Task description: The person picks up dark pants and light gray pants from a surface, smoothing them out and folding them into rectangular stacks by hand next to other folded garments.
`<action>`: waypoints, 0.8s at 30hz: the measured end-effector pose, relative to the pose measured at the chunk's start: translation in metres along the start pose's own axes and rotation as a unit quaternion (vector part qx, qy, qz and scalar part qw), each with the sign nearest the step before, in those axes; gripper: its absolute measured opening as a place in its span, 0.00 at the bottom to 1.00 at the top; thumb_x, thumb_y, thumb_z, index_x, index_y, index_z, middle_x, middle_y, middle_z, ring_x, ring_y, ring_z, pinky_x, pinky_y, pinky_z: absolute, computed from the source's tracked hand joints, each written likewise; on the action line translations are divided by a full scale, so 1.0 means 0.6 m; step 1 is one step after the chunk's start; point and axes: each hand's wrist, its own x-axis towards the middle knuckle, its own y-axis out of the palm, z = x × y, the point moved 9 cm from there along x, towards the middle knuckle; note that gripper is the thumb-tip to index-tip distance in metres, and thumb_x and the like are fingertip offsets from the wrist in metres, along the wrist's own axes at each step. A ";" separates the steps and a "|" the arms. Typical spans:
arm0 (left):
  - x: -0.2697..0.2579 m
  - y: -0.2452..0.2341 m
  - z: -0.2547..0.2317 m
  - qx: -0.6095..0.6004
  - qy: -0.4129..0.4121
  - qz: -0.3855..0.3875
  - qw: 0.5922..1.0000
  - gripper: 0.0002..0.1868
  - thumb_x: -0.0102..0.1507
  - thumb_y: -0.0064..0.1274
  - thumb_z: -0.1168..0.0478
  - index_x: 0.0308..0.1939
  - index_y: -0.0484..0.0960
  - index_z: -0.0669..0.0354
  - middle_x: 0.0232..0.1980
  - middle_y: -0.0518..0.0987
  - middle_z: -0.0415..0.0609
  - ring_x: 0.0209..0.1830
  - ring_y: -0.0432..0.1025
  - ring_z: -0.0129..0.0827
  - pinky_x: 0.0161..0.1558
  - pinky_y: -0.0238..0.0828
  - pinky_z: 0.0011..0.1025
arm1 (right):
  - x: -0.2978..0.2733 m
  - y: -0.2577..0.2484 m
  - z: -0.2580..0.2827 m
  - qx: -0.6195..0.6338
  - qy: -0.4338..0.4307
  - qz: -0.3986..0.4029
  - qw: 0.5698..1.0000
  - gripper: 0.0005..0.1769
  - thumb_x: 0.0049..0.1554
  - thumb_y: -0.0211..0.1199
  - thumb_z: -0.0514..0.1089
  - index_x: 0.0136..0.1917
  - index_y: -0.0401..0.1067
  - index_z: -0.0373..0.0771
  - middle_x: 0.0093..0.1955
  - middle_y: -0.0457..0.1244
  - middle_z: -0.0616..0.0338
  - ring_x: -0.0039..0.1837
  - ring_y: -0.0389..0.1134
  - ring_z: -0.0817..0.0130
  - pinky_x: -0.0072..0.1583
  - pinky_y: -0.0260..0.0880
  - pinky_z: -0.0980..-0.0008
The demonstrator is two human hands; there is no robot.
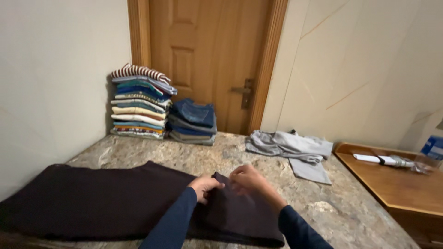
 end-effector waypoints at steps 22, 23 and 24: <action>-0.261 0.120 -0.145 0.561 0.282 -0.162 0.761 0.26 0.68 0.48 0.49 0.68 0.73 0.50 0.74 0.67 0.55 0.79 0.55 0.48 0.75 0.42 0.61 | -0.123 -0.110 -0.215 -0.281 0.140 -0.204 0.927 0.34 0.51 0.71 0.67 0.43 0.80 0.29 0.43 0.72 0.39 0.47 0.75 0.50 0.52 0.74 0.55; -0.260 0.147 -0.137 0.571 0.311 -0.130 0.748 0.30 0.69 0.45 0.46 0.74 0.66 0.49 0.79 0.58 0.56 0.81 0.46 0.50 0.74 0.30 0.68 | -0.122 -0.111 -0.210 -0.282 0.139 -0.201 0.928 0.34 0.51 0.71 0.67 0.43 0.80 0.29 0.43 0.72 0.39 0.47 0.75 0.50 0.52 0.74 0.55; -0.260 0.145 -0.120 0.571 0.309 -0.131 0.749 0.30 0.69 0.45 0.46 0.74 0.66 0.49 0.79 0.58 0.56 0.81 0.46 0.50 0.74 0.30 0.68 | -0.120 -0.105 -0.217 -0.244 0.159 -0.171 0.941 0.31 0.52 0.70 0.65 0.44 0.81 0.31 0.41 0.73 0.42 0.44 0.76 0.53 0.49 0.75 0.57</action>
